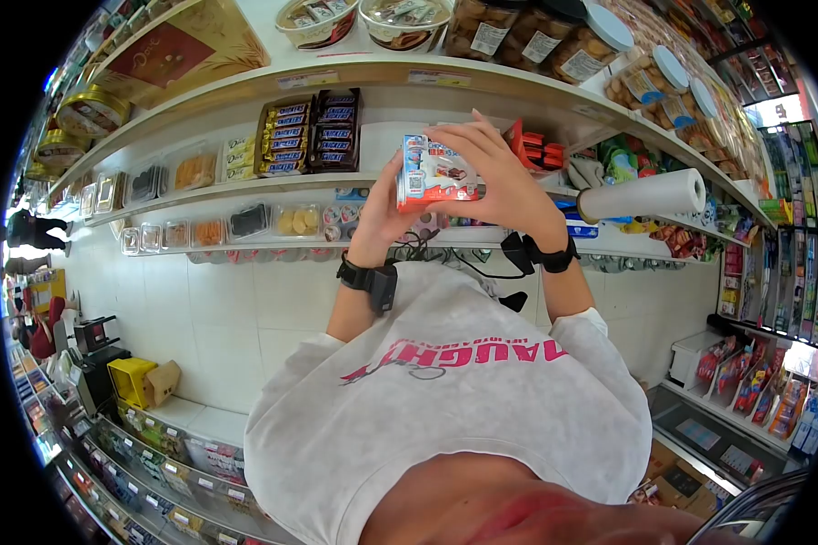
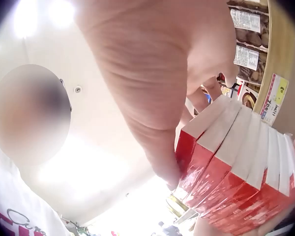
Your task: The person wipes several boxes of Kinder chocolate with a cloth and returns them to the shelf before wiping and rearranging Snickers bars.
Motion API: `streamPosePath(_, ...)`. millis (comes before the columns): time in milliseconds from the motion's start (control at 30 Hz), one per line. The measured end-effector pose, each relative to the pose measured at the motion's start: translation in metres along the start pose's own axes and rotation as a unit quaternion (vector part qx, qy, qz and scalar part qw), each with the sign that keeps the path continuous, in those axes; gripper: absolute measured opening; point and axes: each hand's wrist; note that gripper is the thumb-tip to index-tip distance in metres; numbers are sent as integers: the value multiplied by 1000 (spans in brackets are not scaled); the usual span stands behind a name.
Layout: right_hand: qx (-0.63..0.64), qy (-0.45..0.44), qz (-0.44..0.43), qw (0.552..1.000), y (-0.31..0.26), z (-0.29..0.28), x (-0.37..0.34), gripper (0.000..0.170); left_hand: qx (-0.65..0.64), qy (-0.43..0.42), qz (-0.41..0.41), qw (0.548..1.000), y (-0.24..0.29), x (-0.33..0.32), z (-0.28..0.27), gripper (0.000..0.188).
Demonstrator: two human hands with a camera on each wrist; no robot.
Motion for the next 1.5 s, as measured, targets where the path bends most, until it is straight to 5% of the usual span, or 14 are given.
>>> streamPosePath(167, 150, 89, 67, 982, 28, -4, -1, 63, -6, -15, 1, 1000, 6, -4, -11, 49)
streamPosePath(300, 264, 48, 260, 928, 134, 33, -17, 59, -13, -10, 14, 1000, 12, -10, -5, 50)
streamPosePath(400, 43, 25, 219, 975, 198, 85, -38, 73, -19, -12, 25, 999, 15, -13, -1, 51)
streamPosePath(533, -170, 22, 140, 975, 231, 122, -44, 93, -31, -44, 29, 998, 18, -9, -8, 50)
streamPosePath(733, -91, 16, 130, 987, 244, 126, -44, 91, -36, -26, 31, 999, 19, -10, -12, 49)
streamPosePath(900, 15, 34, 186, 982, 225, 108, -46, 85, -23, -27, 36, 999, 18, -12, -11, 51)
streamPosePath(1033, 144, 63, 201, 967, 151, 58, -32, 81, -20, -14, 34, 999, 18, -11, -9, 53)
streamPosePath(1500, 352, 95, 63, 929, 54, -22, -34, 88, 4, -21, 12, 1000, 14, -1, -2, 56)
Point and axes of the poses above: each hand's wrist, its own x-axis towards the middle knuckle, its own z-axis out of the palm, y = z × x, and after that the axes turned 3 degrees about z, right-handed
